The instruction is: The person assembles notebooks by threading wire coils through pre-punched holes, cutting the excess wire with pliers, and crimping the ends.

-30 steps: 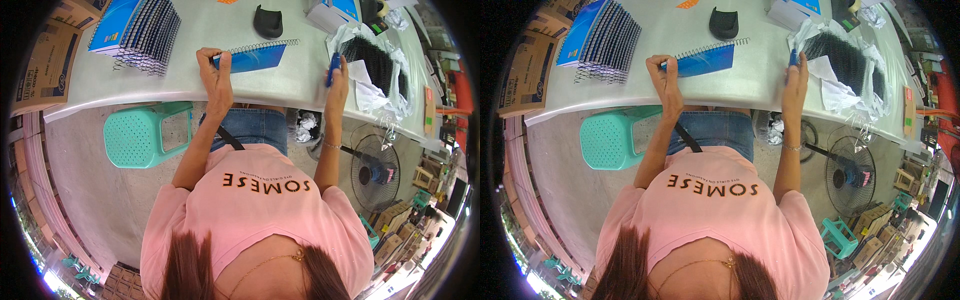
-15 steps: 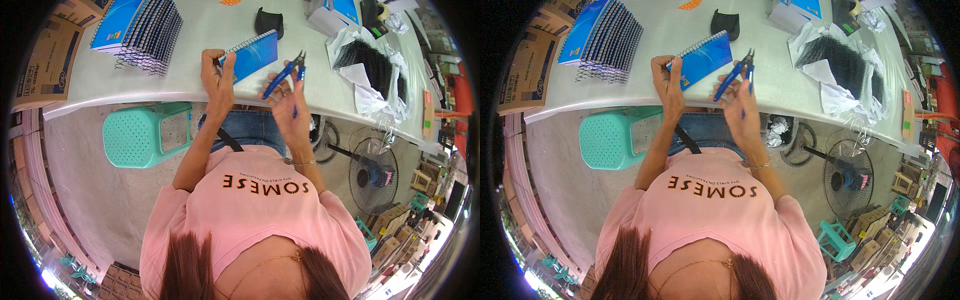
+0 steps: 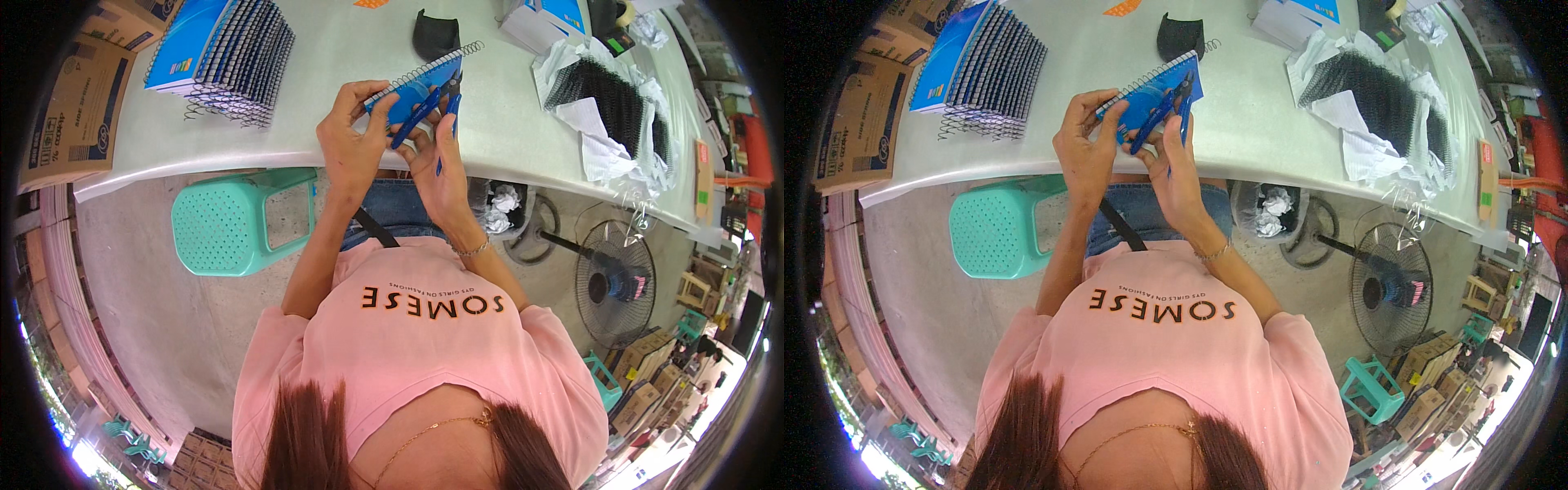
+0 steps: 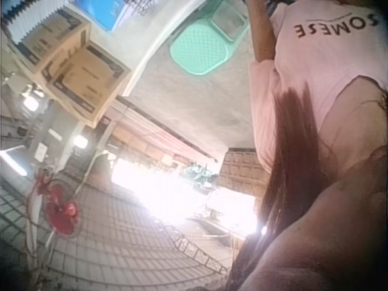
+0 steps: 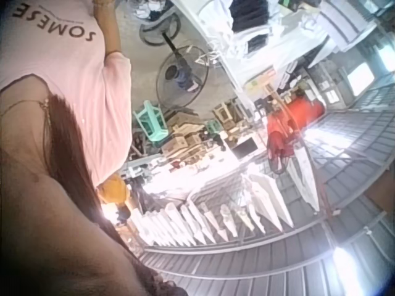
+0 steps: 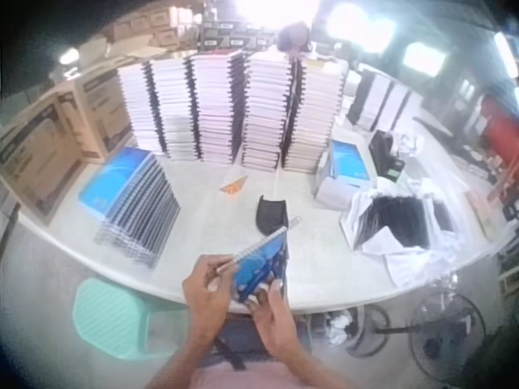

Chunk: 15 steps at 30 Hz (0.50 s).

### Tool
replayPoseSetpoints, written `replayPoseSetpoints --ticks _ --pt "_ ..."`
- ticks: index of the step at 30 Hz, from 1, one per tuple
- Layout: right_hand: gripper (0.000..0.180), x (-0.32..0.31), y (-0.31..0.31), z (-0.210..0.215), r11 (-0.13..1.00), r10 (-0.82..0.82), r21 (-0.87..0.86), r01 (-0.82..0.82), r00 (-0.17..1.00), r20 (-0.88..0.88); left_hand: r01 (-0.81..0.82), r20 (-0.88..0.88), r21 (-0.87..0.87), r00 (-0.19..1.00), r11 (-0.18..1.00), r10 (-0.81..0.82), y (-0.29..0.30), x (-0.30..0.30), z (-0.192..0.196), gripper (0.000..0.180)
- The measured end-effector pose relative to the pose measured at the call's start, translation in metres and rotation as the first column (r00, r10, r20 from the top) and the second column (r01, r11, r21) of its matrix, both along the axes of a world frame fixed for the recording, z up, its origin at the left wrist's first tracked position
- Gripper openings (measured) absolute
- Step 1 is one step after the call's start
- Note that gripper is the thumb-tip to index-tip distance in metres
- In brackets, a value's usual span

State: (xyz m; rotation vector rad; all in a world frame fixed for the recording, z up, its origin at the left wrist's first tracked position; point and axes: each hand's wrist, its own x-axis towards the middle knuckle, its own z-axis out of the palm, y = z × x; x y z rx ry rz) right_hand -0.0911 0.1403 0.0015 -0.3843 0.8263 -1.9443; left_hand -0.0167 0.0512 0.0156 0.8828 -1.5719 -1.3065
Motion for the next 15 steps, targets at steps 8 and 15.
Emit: replayPoseSetpoints --ticks 8,15 --pt "0.039 0.000 -0.003 -0.006 1.000 -0.023 -0.002 0.023 1.000 0.014 0.066 0.185 0.064 0.980 0.996 -0.077 0.003 0.006 0.012 0.024" --pt "0.041 -0.006 0.001 -0.017 0.996 0.046 -0.071 -0.046 0.999 0.002 0.000 0.121 0.131 0.993 0.991 -0.016 0.008 0.002 0.012 0.024"
